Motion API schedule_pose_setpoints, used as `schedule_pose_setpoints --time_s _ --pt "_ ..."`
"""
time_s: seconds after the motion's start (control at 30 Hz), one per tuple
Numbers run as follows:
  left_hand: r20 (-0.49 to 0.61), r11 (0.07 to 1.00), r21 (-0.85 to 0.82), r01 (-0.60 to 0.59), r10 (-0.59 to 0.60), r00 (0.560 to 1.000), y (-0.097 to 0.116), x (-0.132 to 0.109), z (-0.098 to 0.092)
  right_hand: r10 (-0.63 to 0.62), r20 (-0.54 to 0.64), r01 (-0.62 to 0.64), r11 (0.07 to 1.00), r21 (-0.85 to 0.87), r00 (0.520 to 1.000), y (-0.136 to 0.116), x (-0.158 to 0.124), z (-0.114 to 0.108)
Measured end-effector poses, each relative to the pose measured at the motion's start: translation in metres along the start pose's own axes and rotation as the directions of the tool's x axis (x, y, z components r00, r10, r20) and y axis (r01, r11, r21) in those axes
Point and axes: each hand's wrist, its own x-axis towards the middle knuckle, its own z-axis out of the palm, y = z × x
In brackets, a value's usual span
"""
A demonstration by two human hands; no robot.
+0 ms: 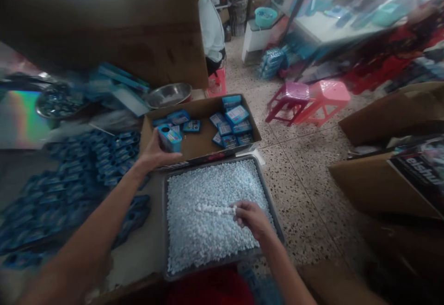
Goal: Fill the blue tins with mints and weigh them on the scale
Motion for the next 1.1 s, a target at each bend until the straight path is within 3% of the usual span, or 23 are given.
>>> schedule_pose_setpoints --time_s 0.1,0.27,0.37,0.43,0.53,0.67,0.87,1.1 --pt "0.022 0.998 -0.037 0.049 -0.048 0.999 0.017 -0.067 -0.004 -0.021 0.016 0.021 1.000 -0.017 1.000 -0.037 -0.021 0.018" --pt "0.058 0.952 -0.099 0.291 -0.287 0.956 0.008 -0.172 0.026 -0.057 0.010 0.057 0.997 -0.058 0.998 -0.078 -0.043 0.039" --pt "0.139 0.926 -0.166 0.339 -0.318 0.938 0.003 -0.217 0.042 -0.070 0.009 0.071 0.993 -0.092 0.997 -0.083 -0.043 0.039" --pt "0.135 0.946 -0.151 0.287 -0.268 0.954 0.003 -0.234 0.049 -0.073 0.020 0.075 0.989 -0.128 0.997 -0.082 -0.041 0.035" --pt "0.105 0.991 -0.032 0.127 -0.123 0.987 0.006 -0.248 0.054 -0.063 0.043 0.070 0.980 -0.186 0.997 -0.078 -0.037 0.027" --pt "0.113 0.993 0.118 -0.029 0.016 0.993 0.009 -0.252 0.055 -0.041 0.066 0.057 0.964 -0.261 0.997 -0.073 -0.035 0.022" --pt "0.259 0.983 0.148 -0.107 0.066 0.964 0.012 -0.245 0.057 -0.062 0.059 0.080 0.923 -0.377 0.996 -0.067 -0.038 0.031" --pt "0.279 0.985 0.126 -0.121 0.082 0.957 -0.003 -0.239 0.061 -0.128 0.050 0.136 0.855 -0.500 0.991 -0.074 -0.040 0.052"
